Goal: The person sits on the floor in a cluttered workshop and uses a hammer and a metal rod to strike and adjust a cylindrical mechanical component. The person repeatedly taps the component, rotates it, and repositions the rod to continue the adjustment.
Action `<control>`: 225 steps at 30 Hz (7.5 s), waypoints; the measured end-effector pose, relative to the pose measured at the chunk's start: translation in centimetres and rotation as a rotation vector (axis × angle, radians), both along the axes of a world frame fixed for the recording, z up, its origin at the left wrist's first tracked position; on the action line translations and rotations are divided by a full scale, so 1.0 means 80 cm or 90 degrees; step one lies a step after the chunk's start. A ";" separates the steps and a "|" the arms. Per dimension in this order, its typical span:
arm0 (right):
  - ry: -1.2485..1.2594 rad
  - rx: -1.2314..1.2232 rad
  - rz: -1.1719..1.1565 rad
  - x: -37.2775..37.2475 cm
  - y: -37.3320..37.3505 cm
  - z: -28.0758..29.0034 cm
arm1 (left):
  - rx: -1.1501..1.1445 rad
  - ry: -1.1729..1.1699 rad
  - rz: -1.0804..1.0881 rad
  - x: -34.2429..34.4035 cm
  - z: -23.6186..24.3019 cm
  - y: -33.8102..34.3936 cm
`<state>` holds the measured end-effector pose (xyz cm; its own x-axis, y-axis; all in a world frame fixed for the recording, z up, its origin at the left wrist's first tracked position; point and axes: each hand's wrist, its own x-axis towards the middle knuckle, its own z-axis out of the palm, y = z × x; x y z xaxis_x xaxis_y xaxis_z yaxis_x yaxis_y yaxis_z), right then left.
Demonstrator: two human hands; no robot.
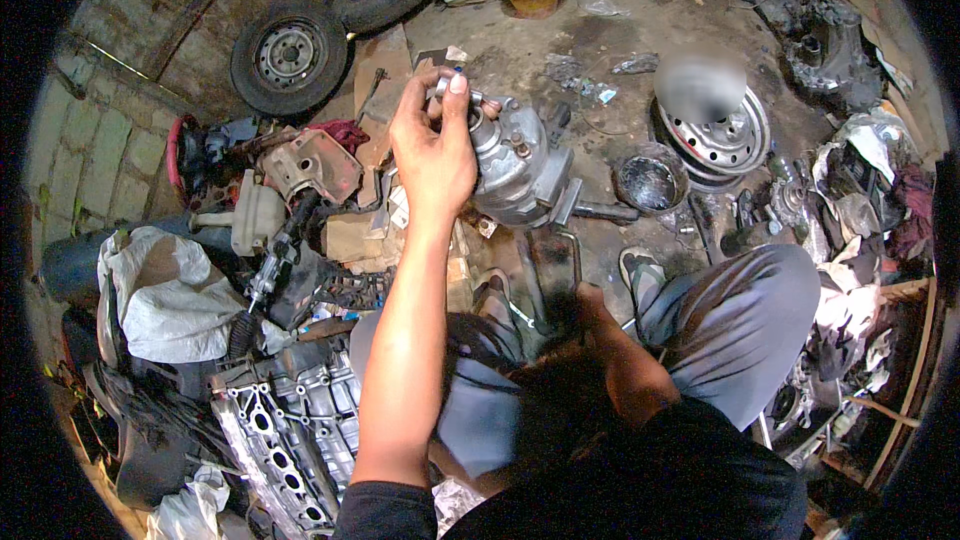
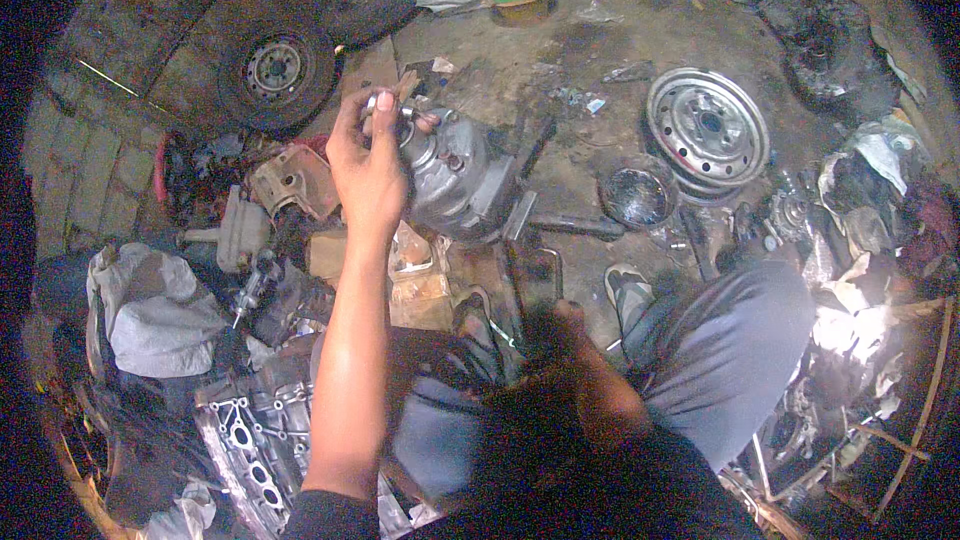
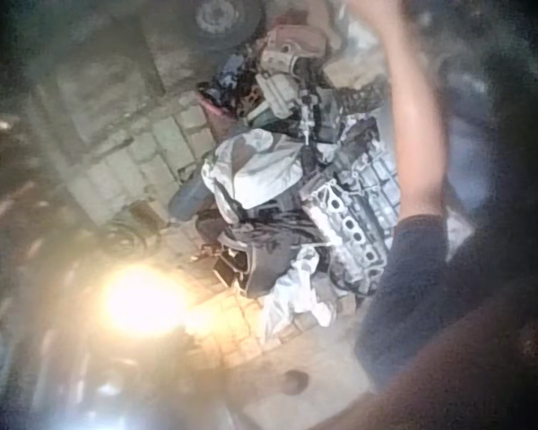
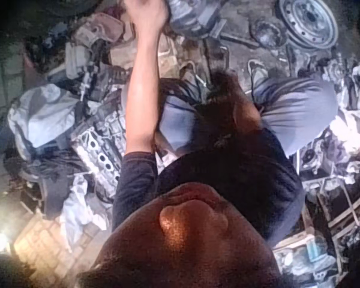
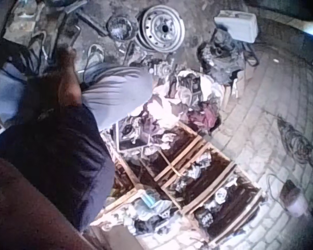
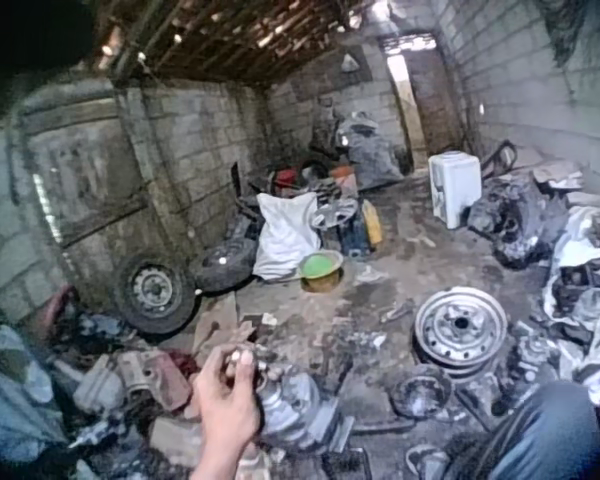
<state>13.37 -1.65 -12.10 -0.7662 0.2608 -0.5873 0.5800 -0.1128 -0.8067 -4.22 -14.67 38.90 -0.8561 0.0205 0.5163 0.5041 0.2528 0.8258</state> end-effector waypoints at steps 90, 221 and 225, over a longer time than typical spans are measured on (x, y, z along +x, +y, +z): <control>0.251 -0.543 -0.095 0.100 -0.064 0.628 | -0.028 -0.001 0.130 0.003 -0.007 -0.006; 0.274 0.019 -0.133 -0.024 -0.034 0.251 | -0.122 0.337 -0.150 -0.001 -0.032 -0.045; 0.603 0.407 -0.058 -0.058 -0.027 0.470 | -0.133 0.346 -0.070 0.007 -0.034 -0.036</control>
